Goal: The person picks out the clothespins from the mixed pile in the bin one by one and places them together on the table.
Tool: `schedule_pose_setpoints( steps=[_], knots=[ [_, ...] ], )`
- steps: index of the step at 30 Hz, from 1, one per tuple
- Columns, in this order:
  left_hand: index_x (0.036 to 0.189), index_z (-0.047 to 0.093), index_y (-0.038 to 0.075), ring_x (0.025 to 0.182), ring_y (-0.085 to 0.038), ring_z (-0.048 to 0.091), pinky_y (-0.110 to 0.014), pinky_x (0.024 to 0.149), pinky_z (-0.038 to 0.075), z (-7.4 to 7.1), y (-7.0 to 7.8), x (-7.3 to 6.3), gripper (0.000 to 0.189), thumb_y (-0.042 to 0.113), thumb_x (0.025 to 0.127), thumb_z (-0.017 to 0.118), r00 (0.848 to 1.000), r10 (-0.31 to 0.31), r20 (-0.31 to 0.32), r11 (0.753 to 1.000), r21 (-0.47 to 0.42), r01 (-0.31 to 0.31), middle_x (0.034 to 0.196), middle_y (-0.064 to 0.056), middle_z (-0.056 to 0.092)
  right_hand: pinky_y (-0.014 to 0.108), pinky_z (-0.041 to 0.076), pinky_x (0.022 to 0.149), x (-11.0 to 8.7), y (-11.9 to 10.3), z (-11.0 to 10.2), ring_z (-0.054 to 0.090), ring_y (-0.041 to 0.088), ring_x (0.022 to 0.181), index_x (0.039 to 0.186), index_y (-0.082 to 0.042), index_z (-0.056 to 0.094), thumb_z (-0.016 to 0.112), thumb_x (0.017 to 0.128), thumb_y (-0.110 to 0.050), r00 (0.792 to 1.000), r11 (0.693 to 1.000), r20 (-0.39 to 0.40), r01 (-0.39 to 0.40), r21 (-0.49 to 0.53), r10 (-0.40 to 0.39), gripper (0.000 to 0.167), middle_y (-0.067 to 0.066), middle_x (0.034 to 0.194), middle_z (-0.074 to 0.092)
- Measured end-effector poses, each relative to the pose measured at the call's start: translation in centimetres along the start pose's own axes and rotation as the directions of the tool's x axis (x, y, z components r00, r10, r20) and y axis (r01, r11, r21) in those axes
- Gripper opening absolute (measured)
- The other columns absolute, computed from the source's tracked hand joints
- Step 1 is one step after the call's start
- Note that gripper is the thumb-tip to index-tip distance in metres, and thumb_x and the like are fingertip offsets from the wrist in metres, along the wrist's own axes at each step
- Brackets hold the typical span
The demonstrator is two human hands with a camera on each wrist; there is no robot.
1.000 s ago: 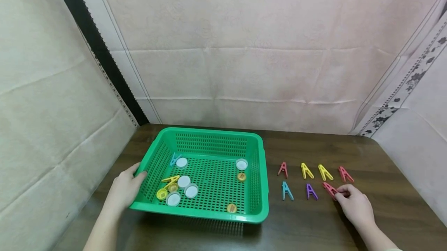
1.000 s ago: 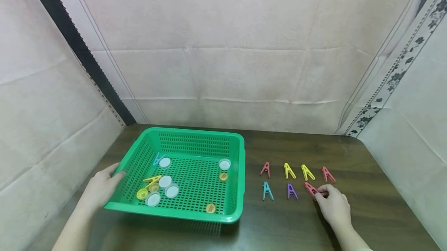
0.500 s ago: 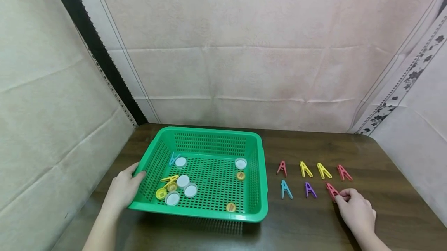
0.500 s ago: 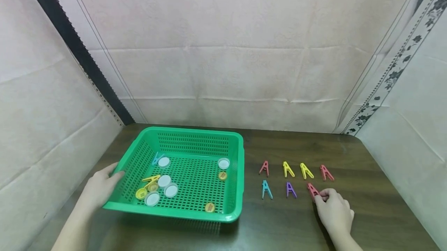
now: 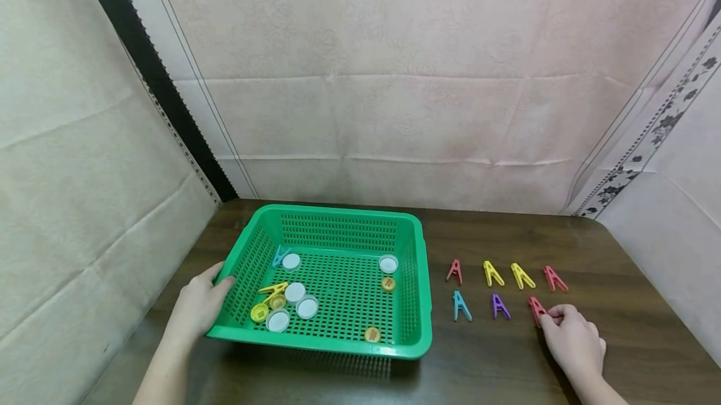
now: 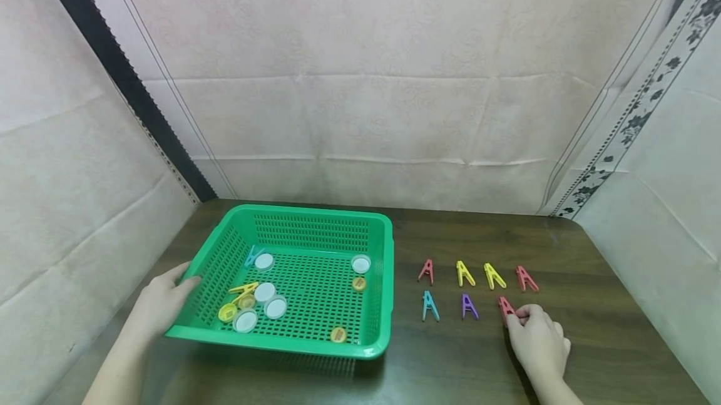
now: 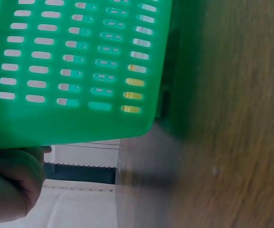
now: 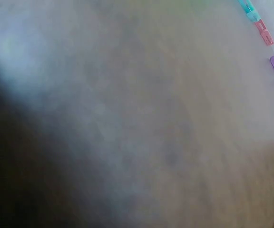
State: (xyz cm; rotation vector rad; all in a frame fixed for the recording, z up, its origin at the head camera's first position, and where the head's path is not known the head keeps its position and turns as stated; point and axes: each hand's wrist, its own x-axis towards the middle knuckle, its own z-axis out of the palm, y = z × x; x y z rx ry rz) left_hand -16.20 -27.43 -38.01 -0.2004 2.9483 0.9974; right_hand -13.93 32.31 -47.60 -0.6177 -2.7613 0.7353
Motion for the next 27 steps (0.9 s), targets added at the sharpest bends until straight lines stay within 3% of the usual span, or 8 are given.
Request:
schedule_pose_setpoints(
  steps=[17, 27],
  knots=[
    [0.143, 0.031, -0.005, 0.079, -0.025, 0.053, -0.033, 0.061, 0.041, 0.0, -0.1, -0.2, 0.061, 0.036, 0.099, 0.039, 1.0, -0.001, -0.008, 1.0, -0.013, 0.001, 0.124, -0.027, 0.051, 0.048, 0.027, 0.067, -0.1, -0.2, 0.0, 0.051, 0.036, 0.086, 0.093, -0.007, 0.063, 0.054, 0.088, -0.034, 1.0, 1.0, 0.013, 0.013, 0.022, -0.013, 0.029, 0.004, 0.082, 0.064],
    [0.143, 0.032, -0.004, 0.076, -0.023, 0.053, -0.033, 0.06, 0.04, 0.1, -0.1, 0.0, 0.06, 0.036, 0.099, 0.039, 1.0, 0.008, -0.012, 1.0, -0.013, -0.008, 0.121, -0.026, 0.053, 0.048, 0.031, 0.065, 1.0, -0.8, -0.8, 0.056, 0.037, 0.086, 0.099, -0.004, 0.062, 0.051, 0.089, -0.033, 0.999, 0.999, 0.018, 0.032, 0.026, -0.033, 0.032, 0.008, 0.087, 0.064]
  ],
)
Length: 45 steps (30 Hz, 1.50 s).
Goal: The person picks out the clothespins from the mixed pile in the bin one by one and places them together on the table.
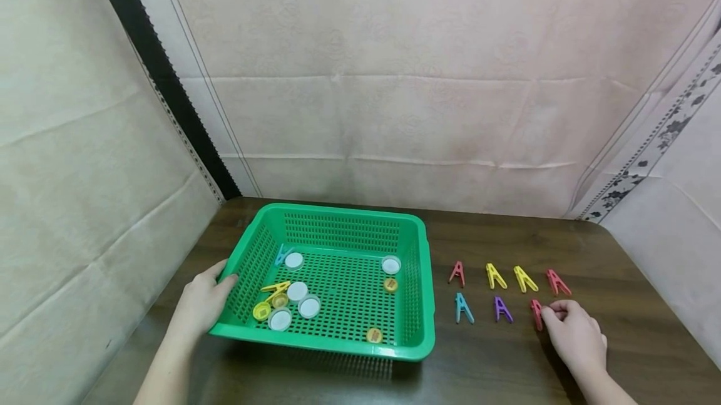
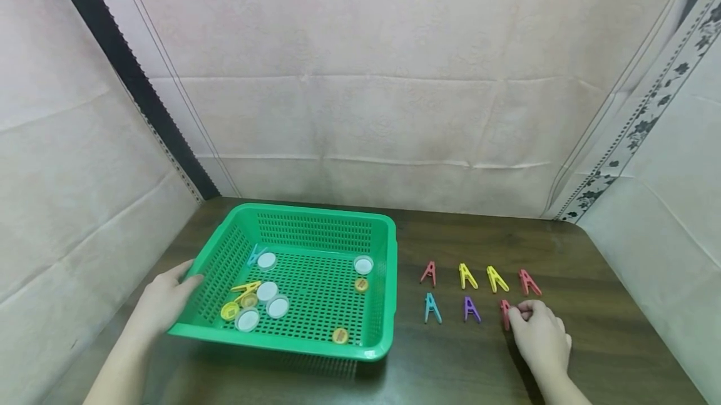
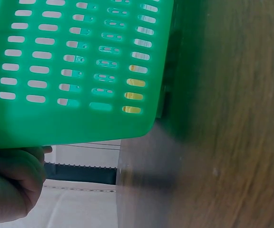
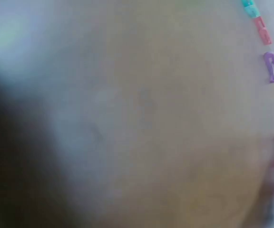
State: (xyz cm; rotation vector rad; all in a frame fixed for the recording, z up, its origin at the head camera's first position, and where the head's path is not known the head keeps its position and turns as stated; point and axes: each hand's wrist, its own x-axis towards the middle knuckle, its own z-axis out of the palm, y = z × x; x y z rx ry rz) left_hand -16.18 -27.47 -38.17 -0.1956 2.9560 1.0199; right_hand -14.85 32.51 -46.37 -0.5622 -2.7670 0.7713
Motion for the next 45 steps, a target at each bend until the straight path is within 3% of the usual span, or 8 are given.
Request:
schedule_pose_setpoints(
  steps=[9, 16, 21, 29, 45],
  knots=[
    [0.143, 0.032, -0.005, 0.075, -0.023, 0.053, -0.033, 0.06, 0.04, 0.1, -0.1, 0.0, 0.06, 0.035, 0.099, 0.039, 1.0, -0.004, 0.004, 1.0, 0.001, 0.004, 0.122, -0.027, 0.052, 0.049, 0.031, 0.066, 1.2, -2.2, -0.3, 0.053, 0.036, 0.086, 0.099, -0.003, 0.063, 0.053, 0.088, -0.023, 0.99, 0.99, -0.058, 0.133, 0.048, -0.13, 0.026, 0.009, 0.087, 0.065],
    [0.143, 0.031, -0.004, 0.071, -0.022, 0.053, -0.033, 0.058, 0.04, 0.1, 0.2, -0.1, 0.059, 0.034, 0.098, 0.039, 1.0, -0.017, 0.012, 1.0, -0.008, 0.017, 0.12, -0.026, 0.053, 0.035, 0.039, 0.061, 2.1, -5.4, 0.2, 0.055, 0.023, 0.071, 0.095, 0.001, 0.064, 0.055, 0.087, -0.016, 0.954, 0.952, -0.109, 0.291, 0.101, -0.28, 0.021, 0.008, 0.081, 0.062],
    [0.144, 0.03, -0.003, 0.069, -0.021, 0.053, -0.033, 0.057, 0.041, 0.1, 0.4, -0.1, 0.06, 0.034, 0.098, 0.039, 0.999, -0.026, 0.022, 1.0, -0.017, 0.026, 0.12, -0.026, 0.054, 0.034, 0.042, 0.063, 2.4, -8.5, 0.5, 0.055, 0.022, 0.076, 0.099, 0.002, 0.062, 0.056, 0.089, -0.016, 0.937, 0.924, -0.052, 0.349, 0.154, -0.345, 0.022, 0.01, 0.086, 0.06],
    [0.145, 0.029, -0.003, 0.068, -0.021, 0.053, -0.033, 0.057, 0.04, 0.1, 0.4, 0.0, 0.06, 0.034, 0.098, 0.039, 0.999, -0.03, 0.027, 0.999, -0.016, 0.031, 0.121, -0.026, 0.053, 0.037, 0.043, 0.072, 2.3, -12.9, 1.1, 0.054, 0.023, 0.086, 0.108, 0.001, 0.058, 0.054, 0.094, -0.02, 0.912, 0.887, 0.074, 0.372, 0.273, -0.404, 0.026, 0.01, 0.095, 0.057],
    [0.145, 0.029, -0.002, 0.071, -0.021, 0.054, -0.033, 0.058, 0.041, -0.1, 0.3, 0.1, 0.06, 0.035, 0.099, 0.039, 0.999, -0.03, 0.022, 0.999, -0.013, 0.031, 0.122, -0.026, 0.053, 0.036, 0.043, 0.071, 2.4, -20.5, 1.4, 0.051, 0.02, 0.082, 0.108, -0.005, 0.059, 0.055, 0.093, -0.019, 0.843, 0.812, 0.122, 0.45, 0.372, -0.523, 0.021, 0.005, 0.092, 0.056]
  ],
)
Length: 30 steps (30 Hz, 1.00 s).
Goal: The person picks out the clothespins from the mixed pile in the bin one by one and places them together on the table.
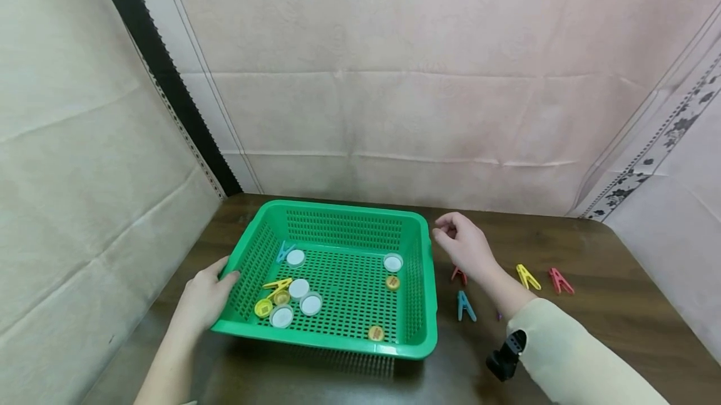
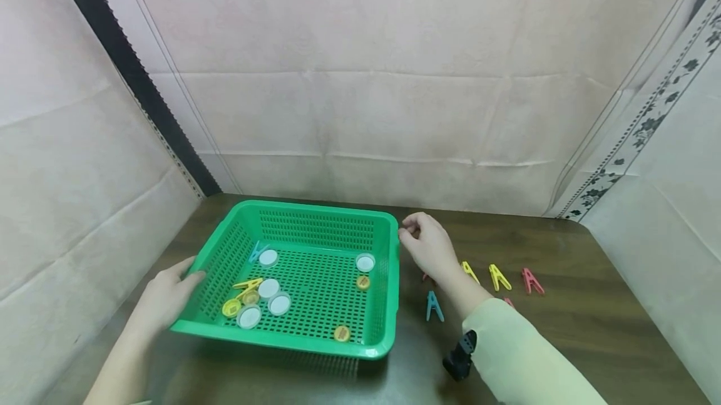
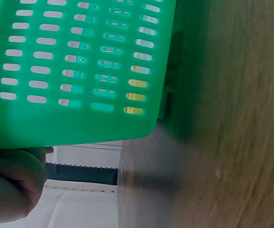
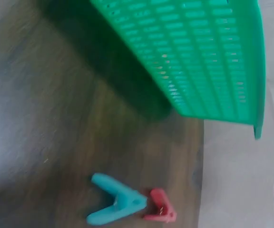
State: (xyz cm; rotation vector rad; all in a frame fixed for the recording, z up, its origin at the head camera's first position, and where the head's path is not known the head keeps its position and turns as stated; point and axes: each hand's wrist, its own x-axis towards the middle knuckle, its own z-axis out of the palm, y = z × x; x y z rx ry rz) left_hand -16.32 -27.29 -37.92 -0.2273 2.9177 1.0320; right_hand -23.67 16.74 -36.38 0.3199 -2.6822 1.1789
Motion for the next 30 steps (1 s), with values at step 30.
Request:
schedule_pose_setpoints(
  steps=[30],
  knots=[
    [0.145, 0.028, -0.002, 0.067, -0.021, 0.052, -0.033, 0.057, 0.04, 0.0, -0.2, 0.0, 0.061, 0.036, 0.099, 0.038, 1.0, -0.005, 0.0, 1.0, -0.007, 0.005, 0.121, -0.026, 0.053, 0.034, 0.043, 0.069, 3.1, -6.5, 4.2, 0.051, 0.017, 0.081, 0.114, -0.006, 0.059, 0.056, 0.093, -0.024, 0.985, 0.997, 0.156, 0.061, 0.047, -0.068, 0.028, 0.0, 0.095, 0.057]
  ],
)
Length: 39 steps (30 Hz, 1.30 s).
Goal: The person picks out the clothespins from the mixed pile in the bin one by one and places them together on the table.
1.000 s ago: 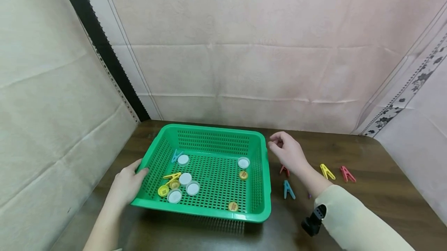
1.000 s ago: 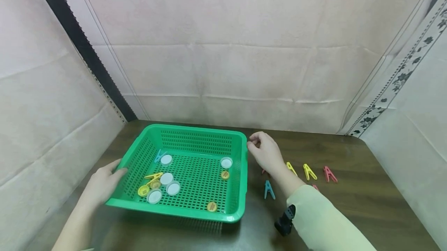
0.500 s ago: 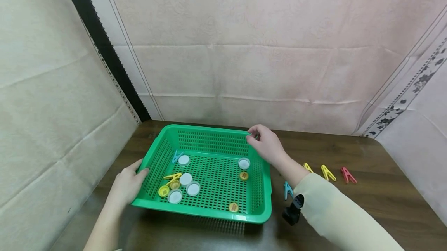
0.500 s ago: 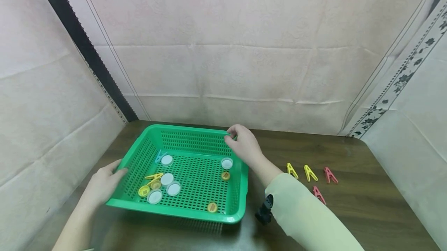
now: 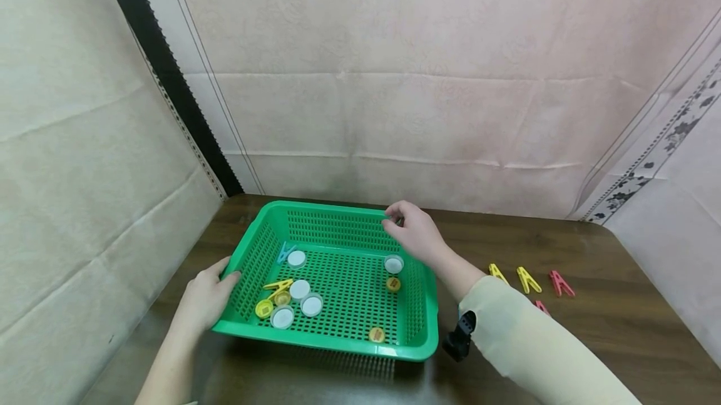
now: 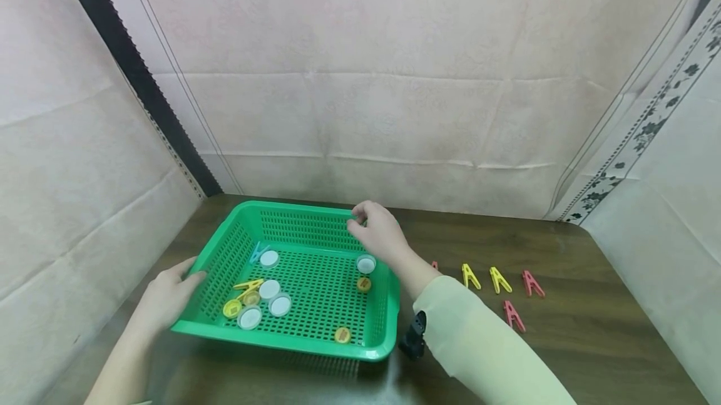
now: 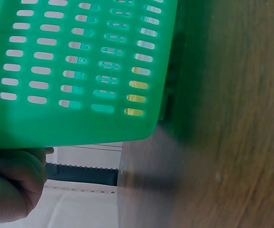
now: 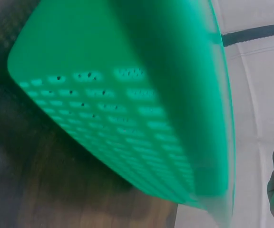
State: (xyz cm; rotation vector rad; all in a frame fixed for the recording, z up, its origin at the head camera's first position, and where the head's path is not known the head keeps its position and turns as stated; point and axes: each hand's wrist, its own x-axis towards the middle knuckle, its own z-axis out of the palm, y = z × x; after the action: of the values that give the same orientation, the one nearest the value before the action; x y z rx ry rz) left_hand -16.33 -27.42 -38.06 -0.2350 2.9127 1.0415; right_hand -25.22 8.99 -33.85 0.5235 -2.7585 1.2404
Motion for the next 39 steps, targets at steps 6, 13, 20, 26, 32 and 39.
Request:
schedule_pose_setpoints(
  steps=[6, 13, 20, 26, 32, 39],
  knots=[
    [0.145, 0.029, -0.003, 0.065, -0.02, 0.052, -0.033, 0.056, 0.04, 0.0, 0.1, -0.1, 0.06, 0.035, 0.098, 0.039, 1.0, 0.004, -0.009, 1.0, -0.002, -0.004, 0.117, -0.025, 0.055, 0.034, 0.044, 0.071, 0.3, -0.8, 0.4, 0.052, 0.017, 0.082, 0.116, -0.007, 0.059, 0.056, 0.093, -0.026, 1.0, 1.0, 0.022, 0.015, 0.01, -0.016, 0.03, -0.001, 0.096, 0.058],
    [0.144, 0.03, -0.003, 0.067, -0.02, 0.053, -0.033, 0.057, 0.04, -0.1, 0.1, -0.1, 0.06, 0.034, 0.098, 0.039, 1.0, 0.008, -0.016, 1.0, 0.01, -0.008, 0.119, -0.026, 0.054, 0.034, 0.044, 0.069, 0.8, -1.9, 0.7, 0.052, 0.015, 0.081, 0.115, -0.008, 0.06, 0.056, 0.093, -0.027, 0.998, 0.999, 0.04, 0.042, 0.011, -0.043, 0.03, -0.002, 0.095, 0.058],
    [0.144, 0.03, -0.003, 0.067, -0.02, 0.053, -0.033, 0.057, 0.041, -0.1, 0.1, -0.3, 0.06, 0.034, 0.098, 0.039, 1.0, 0.005, -0.015, 1.0, 0.015, -0.005, 0.119, -0.026, 0.054, 0.033, 0.044, 0.068, 1.4, -3.0, 1.3, 0.052, 0.016, 0.079, 0.11, -0.012, 0.061, 0.056, 0.092, -0.026, 0.998, 0.998, 0.043, 0.049, 0.025, -0.05, 0.023, -0.002, 0.093, 0.058],
    [0.145, 0.029, -0.003, 0.066, -0.02, 0.052, -0.033, 0.057, 0.04, -0.2, 0.3, -0.4, 0.059, 0.033, 0.099, 0.039, 1.0, 0.004, -0.01, 1.0, 0.012, -0.004, 0.119, -0.026, 0.054, 0.033, 0.045, 0.069, 1.8, -3.8, 2.2, 0.052, 0.015, 0.079, 0.112, -0.01, 0.061, 0.057, 0.092, -0.026, 0.998, 0.999, 0.055, 0.043, 0.026, -0.044, 0.026, -0.003, 0.093, 0.057],
    [0.145, 0.027, -0.003, 0.072, -0.022, 0.053, -0.033, 0.06, 0.041, -0.1, 1.0, -0.5, 0.059, 0.032, 0.099, 0.037, 1.0, 0.0, 0.005, 1.0, 0.02, 0.0, 0.128, -0.027, 0.049, 0.032, 0.045, 0.068, 2.1, -4.1, 3.0, 0.053, 0.015, 0.08, 0.113, -0.01, 0.061, 0.058, 0.092, -0.026, 0.997, 0.999, 0.076, 0.027, 0.025, -0.029, 0.026, -0.003, 0.094, 0.057],
    [0.145, 0.029, -0.002, 0.077, -0.023, 0.055, -0.034, 0.062, 0.042, 0.0, 1.0, -0.5, 0.058, 0.032, 0.099, 0.038, 1.0, -0.002, -0.006, 1.0, 0.029, 0.002, 0.127, -0.025, 0.051, 0.032, 0.046, 0.068, 2.6, -4.4, 3.8, 0.053, 0.015, 0.081, 0.115, -0.007, 0.06, 0.059, 0.091, -0.025, 0.993, 0.999, 0.104, 0.046, 0.024, -0.049, 0.03, -0.003, 0.094, 0.058]
  ],
)
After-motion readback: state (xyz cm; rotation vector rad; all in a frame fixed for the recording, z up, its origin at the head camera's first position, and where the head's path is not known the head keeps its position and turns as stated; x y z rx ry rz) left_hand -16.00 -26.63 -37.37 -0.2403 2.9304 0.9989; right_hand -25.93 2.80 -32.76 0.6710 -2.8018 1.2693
